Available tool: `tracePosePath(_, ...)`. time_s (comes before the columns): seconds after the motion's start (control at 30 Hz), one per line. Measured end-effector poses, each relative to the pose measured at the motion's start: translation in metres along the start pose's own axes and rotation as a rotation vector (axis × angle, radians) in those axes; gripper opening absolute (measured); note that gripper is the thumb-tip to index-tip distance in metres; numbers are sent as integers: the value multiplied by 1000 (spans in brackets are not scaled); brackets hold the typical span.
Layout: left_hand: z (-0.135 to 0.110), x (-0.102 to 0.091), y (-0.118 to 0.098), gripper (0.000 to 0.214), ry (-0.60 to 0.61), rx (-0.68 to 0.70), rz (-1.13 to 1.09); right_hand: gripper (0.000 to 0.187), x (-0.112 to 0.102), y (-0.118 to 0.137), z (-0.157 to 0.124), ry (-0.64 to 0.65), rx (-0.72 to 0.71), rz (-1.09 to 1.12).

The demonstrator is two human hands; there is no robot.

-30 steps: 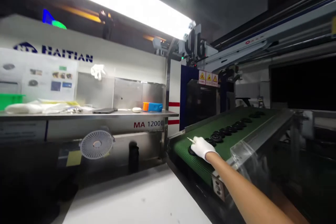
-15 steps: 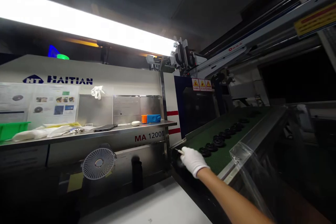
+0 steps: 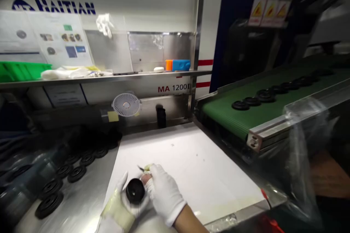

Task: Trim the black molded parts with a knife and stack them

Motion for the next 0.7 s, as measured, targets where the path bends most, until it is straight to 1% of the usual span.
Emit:
tracePosePath(0.03,1,-13,-6,32,-92,14,-26,20,-2,0,-2,-4,-23,22)
tracePosePath(0.07,1,-20,-13,30,-121,48,-45,22,0,-2,-5,6,-31,40)
tracePosePath(0.1,0,-25,-20,29,-134,80,-54,23,4,-6,-8,34,-21,61)
tracePosePath(0.17,-2,-28,-32,29,-112,154,-46,22,18,-14,-16,110,31,80)
tracePosePath(0.23,-3,-27,-37,27,-110,209,-25,22,31,-18,-24,145,62,28)
tracePosePath(0.33,-2,-21,-37,20,-96,261,11,24,41,-14,-29,123,41,-130)
tracePosePath(0.43,-5,-11,-32,15,-59,255,36,24,44,-9,-27,102,28,-259)
tracePosePath(0.5,-11,-7,-29,14,-54,245,29,22,44,-7,-25,85,16,-301)
tracePosePath(0.63,-21,-4,-31,16,-31,307,-33,23,45,-5,-26,45,1,-350)
tracePosePath(0.7,-18,-4,-29,12,-10,288,-53,20,49,-6,-30,44,18,-402)
Point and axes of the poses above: each hand's wrist, its own z-axis towards the middle knuckle, its own x-axis out of the palm, y = z × x, the point moved 8 cm from there along z, towards the middle knuckle, and after that the axes turned 2 degrees about y, right-handed, at the moved point
